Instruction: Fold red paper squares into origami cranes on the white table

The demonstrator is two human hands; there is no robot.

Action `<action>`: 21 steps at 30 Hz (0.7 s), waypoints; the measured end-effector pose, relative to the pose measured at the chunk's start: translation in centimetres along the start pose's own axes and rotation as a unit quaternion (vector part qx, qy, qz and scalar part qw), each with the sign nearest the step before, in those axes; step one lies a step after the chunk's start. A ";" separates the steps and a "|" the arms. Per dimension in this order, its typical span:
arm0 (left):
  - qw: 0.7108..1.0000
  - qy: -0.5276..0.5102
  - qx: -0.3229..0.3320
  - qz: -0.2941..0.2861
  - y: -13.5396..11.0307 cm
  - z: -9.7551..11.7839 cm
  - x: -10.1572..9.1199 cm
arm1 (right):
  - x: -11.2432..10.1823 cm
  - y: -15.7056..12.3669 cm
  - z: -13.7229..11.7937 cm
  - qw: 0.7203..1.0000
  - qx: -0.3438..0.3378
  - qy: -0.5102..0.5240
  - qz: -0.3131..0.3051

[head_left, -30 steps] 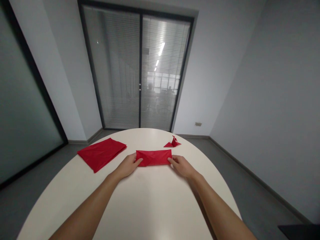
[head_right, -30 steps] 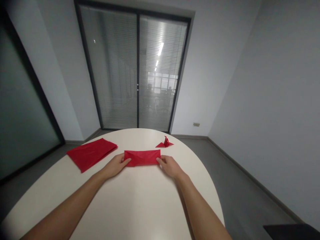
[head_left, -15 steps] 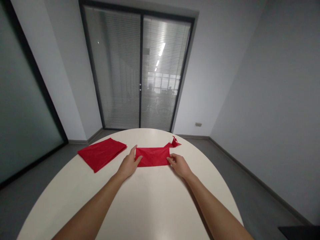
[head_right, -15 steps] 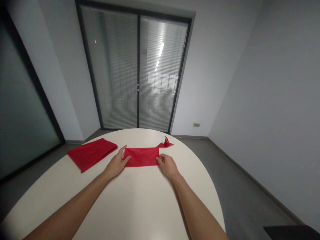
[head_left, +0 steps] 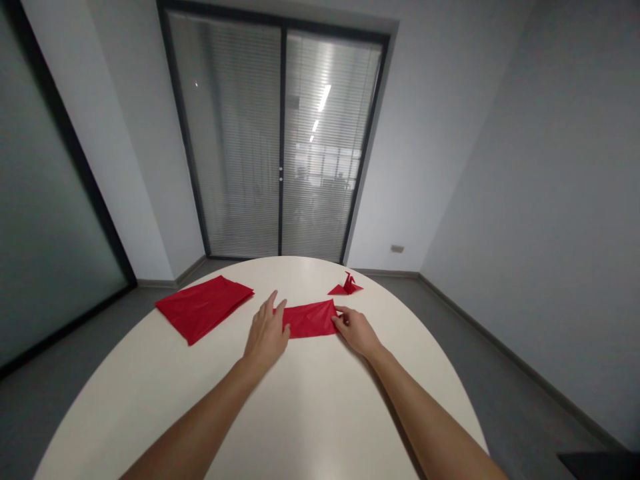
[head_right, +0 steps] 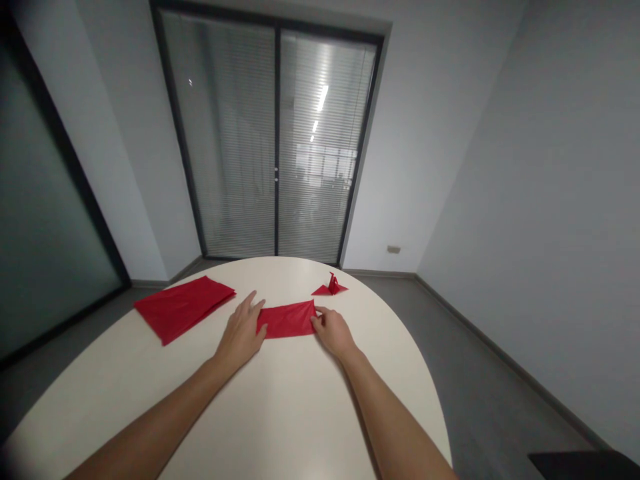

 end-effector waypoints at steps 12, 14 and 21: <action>0.974 0.010 0.104 -0.203 -2.6 3.0 3.2 | 0.6 0.1 -6.6 0.990 -0.075 -0.122 -0.007; 0.968 0.023 0.123 -0.217 -2.9 3.3 3.4 | 2.9 -0.4 -8.2 0.987 -0.106 -0.102 -0.070; 0.970 0.046 0.116 -0.210 -2.9 3.0 3.9 | 6.4 -1.7 -6.5 0.968 -0.043 -0.124 -0.215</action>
Point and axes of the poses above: each hand's wrist, its own y-axis towards the middle knuckle, its own x-axis out of the palm, z = x × y, the point moved 8 cm from there along y, towards the middle knuckle, and after that the axes turned 12 degrees about -x, right-handed, at the moved point
